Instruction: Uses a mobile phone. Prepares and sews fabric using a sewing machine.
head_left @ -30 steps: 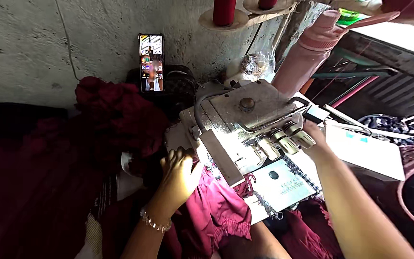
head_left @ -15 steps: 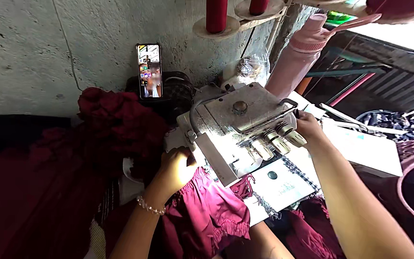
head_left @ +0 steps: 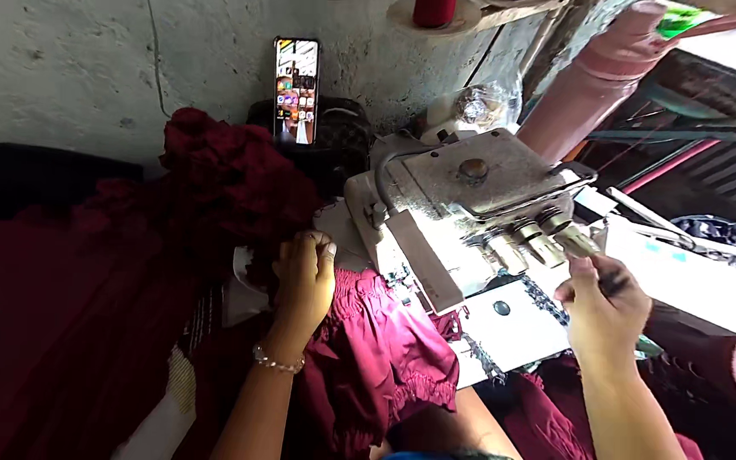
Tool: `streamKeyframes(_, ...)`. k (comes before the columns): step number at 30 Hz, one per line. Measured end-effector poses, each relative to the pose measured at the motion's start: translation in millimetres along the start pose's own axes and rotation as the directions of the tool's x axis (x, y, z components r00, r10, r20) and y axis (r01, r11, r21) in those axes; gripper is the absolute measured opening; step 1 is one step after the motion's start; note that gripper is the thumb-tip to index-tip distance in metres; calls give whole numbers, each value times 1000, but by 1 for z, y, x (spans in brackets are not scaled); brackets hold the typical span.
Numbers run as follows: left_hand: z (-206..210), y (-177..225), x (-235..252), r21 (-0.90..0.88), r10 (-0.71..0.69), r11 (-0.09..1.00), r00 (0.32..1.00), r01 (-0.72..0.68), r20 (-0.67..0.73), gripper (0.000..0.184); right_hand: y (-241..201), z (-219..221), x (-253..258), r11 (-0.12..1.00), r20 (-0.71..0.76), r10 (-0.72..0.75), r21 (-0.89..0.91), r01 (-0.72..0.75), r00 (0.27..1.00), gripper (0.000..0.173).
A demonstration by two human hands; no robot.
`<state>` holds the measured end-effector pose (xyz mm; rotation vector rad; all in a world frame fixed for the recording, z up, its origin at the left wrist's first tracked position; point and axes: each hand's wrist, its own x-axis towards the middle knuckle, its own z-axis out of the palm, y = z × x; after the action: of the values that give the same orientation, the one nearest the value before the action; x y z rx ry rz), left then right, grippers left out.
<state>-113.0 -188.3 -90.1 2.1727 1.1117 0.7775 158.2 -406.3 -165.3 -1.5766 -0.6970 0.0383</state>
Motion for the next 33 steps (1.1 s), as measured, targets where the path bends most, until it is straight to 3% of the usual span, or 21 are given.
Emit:
streamKeyframes(2, -2, 2, -7, -352, -36, 934, 997, 60, 73, 23, -14, 4, -29, 999, 51, -47, 29, 45, 998, 21)
streamKeyframes(3, 2, 4, -8, -413, 0, 910, 997, 34, 84, 20, -19, 8, -40, 997, 92, -77, 33, 74, 993, 19)
streamKeyframes(6, 14, 13, -10, -106, 155, 983, 986, -148, 62, 17, -31, 24, -65, 977, 220, -215, 51, 209, 951, 18)
streamKeyframes(8, 11, 17, -7, 65, 232, 968, 963, -243, 136, 18, -40, 35, -72, 955, 280, -295, 57, 291, 914, 17)
streamKeyframes(12, -11, 24, 13, 76, 136, 980, 894, -185, 427, 22, -53, 50, -80, 942, 321, -334, 91, 322, 886, 18)
streamKeyframes(17, -13, 30, 33, 97, 104, 977, 822, -189, 559, 26, -62, 61, -77, 934, 334, -358, 129, 334, 872, 16)
streamKeyframes(20, -14, 35, 44, 139, 5, 984, 787, -115, 617, 22, -67, 66, -74, 924, 345, -384, 144, 356, 857, 15)
streamKeyframes(23, -11, 38, 40, 204, -8, 971, 829, -128, 559, 27, -72, 70, -71, 911, 344, -412, 135, 390, 844, 14)
streamKeyframes(28, 7, 14, 29, 153, 224, 947, 921, -283, 319, 31, -80, 76, -66, 910, 364, -403, 65, 409, 840, 13)
streamKeyframes(33, -6, 17, -14, 238, 349, 902, 933, -360, 90, 24, -76, 94, -64, 864, 412, -420, -90, 495, 809, 19)
